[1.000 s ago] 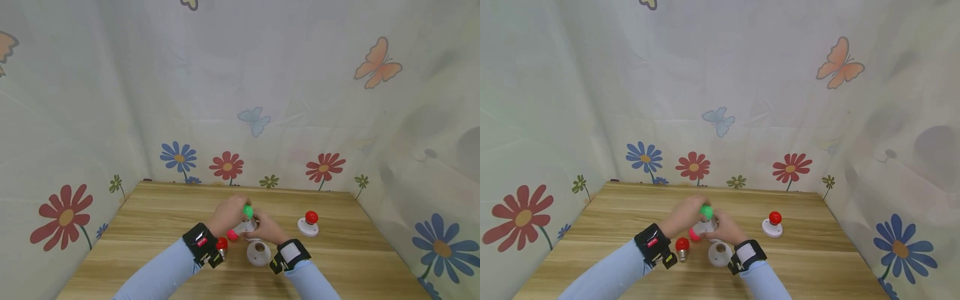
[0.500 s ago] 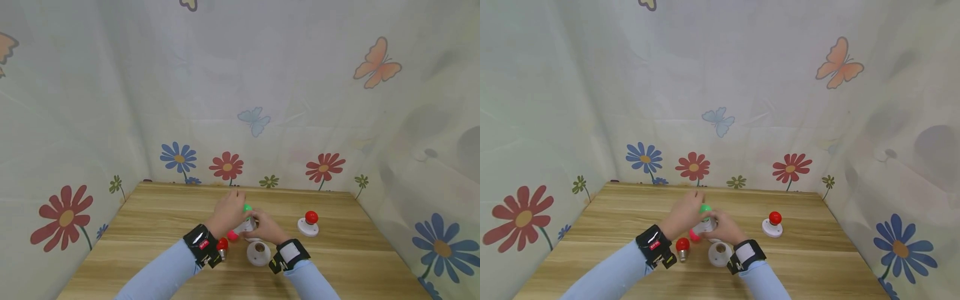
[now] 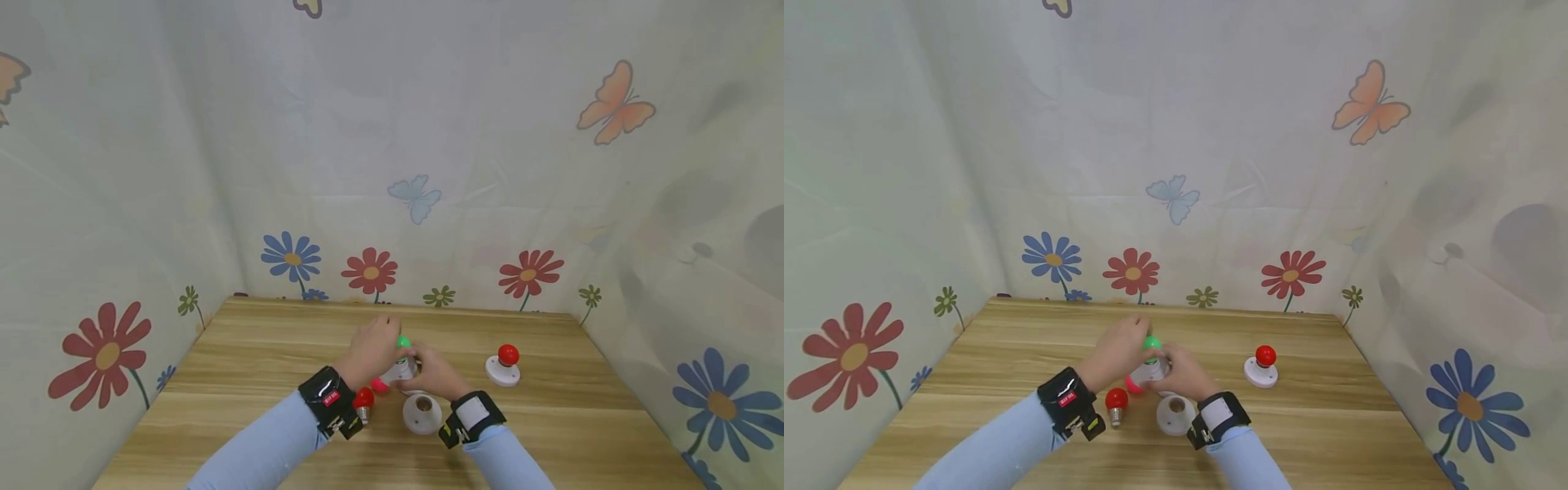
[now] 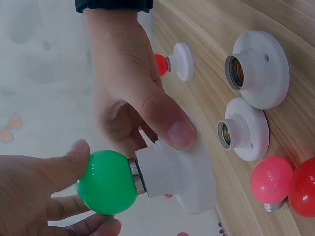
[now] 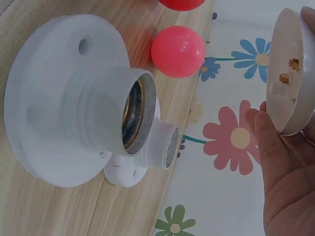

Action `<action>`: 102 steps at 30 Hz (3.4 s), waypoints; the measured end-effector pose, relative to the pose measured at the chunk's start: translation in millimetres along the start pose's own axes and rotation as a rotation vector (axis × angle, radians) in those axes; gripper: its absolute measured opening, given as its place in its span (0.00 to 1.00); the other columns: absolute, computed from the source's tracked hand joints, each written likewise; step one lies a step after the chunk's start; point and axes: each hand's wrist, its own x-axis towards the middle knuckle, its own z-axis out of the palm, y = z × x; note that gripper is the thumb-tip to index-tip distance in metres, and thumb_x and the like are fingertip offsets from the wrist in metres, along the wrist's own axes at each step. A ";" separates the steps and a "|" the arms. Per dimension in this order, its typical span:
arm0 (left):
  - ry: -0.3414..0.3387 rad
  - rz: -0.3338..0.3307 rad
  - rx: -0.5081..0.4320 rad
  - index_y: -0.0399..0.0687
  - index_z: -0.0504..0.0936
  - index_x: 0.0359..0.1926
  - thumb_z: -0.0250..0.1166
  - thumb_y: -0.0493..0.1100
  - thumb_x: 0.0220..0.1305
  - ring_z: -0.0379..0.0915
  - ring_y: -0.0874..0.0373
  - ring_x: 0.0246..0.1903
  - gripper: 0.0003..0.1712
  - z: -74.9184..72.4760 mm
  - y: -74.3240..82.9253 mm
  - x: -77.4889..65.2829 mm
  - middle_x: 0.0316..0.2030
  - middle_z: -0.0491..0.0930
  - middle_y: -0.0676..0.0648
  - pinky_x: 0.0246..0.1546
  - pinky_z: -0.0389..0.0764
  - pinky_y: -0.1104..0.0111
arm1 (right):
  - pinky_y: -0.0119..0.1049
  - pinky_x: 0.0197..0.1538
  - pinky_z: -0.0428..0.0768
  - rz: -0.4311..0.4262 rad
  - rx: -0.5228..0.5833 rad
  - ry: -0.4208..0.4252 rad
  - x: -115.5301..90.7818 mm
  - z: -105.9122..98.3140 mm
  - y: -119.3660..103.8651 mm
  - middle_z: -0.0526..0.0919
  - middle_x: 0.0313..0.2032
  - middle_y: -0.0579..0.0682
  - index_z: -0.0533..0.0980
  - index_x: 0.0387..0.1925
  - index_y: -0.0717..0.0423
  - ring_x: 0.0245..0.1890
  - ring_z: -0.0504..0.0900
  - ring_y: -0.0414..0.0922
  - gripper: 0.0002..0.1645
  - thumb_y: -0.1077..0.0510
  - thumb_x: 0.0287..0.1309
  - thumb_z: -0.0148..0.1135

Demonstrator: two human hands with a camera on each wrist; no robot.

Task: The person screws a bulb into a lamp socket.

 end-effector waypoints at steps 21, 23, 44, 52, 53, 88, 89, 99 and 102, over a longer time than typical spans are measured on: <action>-0.023 -0.062 -0.106 0.37 0.72 0.58 0.69 0.58 0.57 0.72 0.47 0.51 0.38 -8.7 3.9 2.9 0.54 0.73 0.37 0.48 0.81 0.60 | 0.42 0.54 0.79 0.007 0.009 0.002 0.9 -2.7 -1.2 0.79 0.51 0.47 0.72 0.57 0.53 0.49 0.78 0.44 0.34 0.51 0.48 0.75; 0.032 -0.063 0.006 0.37 0.74 0.54 0.68 0.63 0.56 0.74 0.49 0.47 0.37 -6.2 3.2 2.2 0.48 0.77 0.39 0.45 0.81 0.61 | 0.42 0.54 0.79 0.004 0.015 -0.001 1.5 -2.8 -1.8 0.79 0.51 0.47 0.73 0.56 0.52 0.49 0.78 0.44 0.33 0.52 0.48 0.75; -0.065 -0.039 -0.174 0.40 0.80 0.45 0.70 0.34 0.55 0.73 0.58 0.36 0.15 -2.2 4.6 -1.5 0.39 0.79 0.46 0.41 0.81 0.70 | 0.38 0.53 0.79 -0.001 -0.056 0.011 1.0 0.7 3.1 0.80 0.50 0.41 0.73 0.57 0.45 0.48 0.79 0.41 0.34 0.48 0.47 0.74; -0.090 -0.053 -0.234 0.39 0.75 0.57 0.71 0.33 0.54 0.76 0.53 0.47 0.28 -7.1 4.8 -1.4 0.51 0.78 0.42 0.49 0.81 0.65 | 0.37 0.51 0.80 -0.016 -0.060 0.021 2.2 0.9 4.5 0.80 0.48 0.42 0.74 0.55 0.47 0.46 0.79 0.41 0.32 0.46 0.47 0.74; -0.082 -0.053 -0.238 0.39 0.73 0.59 0.73 0.34 0.52 0.76 0.52 0.50 0.32 -8.1 4.3 -1.3 0.54 0.76 0.41 0.51 0.80 0.63 | 0.36 0.51 0.80 -0.016 -0.062 0.021 2.4 0.8 4.7 0.80 0.48 0.42 0.74 0.55 0.47 0.45 0.79 0.40 0.32 0.46 0.47 0.74; -0.090 -0.047 -0.203 0.42 0.76 0.54 0.71 0.43 0.57 0.77 0.55 0.44 0.24 -1.4 2.1 1.1 0.48 0.77 0.43 0.47 0.81 0.65 | 0.42 0.56 0.78 -0.033 -0.036 0.016 0.3 -3.8 1.8 0.80 0.53 0.44 0.72 0.60 0.48 0.51 0.79 0.42 0.35 0.50 0.49 0.74; -0.088 -0.053 -0.212 0.42 0.75 0.56 0.71 0.44 0.57 0.77 0.54 0.46 0.27 -1.5 2.0 0.8 0.50 0.76 0.42 0.48 0.81 0.65 | 0.41 0.56 0.78 -0.025 -0.037 0.018 0.1 -3.8 1.7 0.80 0.53 0.43 0.72 0.60 0.47 0.50 0.79 0.41 0.36 0.49 0.48 0.74; 0.025 -0.087 -0.127 0.41 0.72 0.58 0.69 0.56 0.58 0.79 0.54 0.41 0.33 2.6 0.8 -1.4 0.49 0.77 0.42 0.39 0.84 0.63 | 0.44 0.56 0.78 0.038 -0.013 0.012 -1.2 -4.6 -0.1 0.78 0.54 0.45 0.72 0.60 0.47 0.51 0.78 0.44 0.36 0.47 0.48 0.74; 0.081 -0.069 -0.035 0.39 0.74 0.53 0.69 0.58 0.57 0.80 0.56 0.35 0.33 9.3 0.6 -2.0 0.43 0.79 0.43 0.32 0.85 0.64 | 0.44 0.57 0.78 0.026 -0.009 0.014 -1.1 -3.9 -0.6 0.78 0.55 0.45 0.74 0.58 0.46 0.52 0.78 0.44 0.34 0.48 0.48 0.75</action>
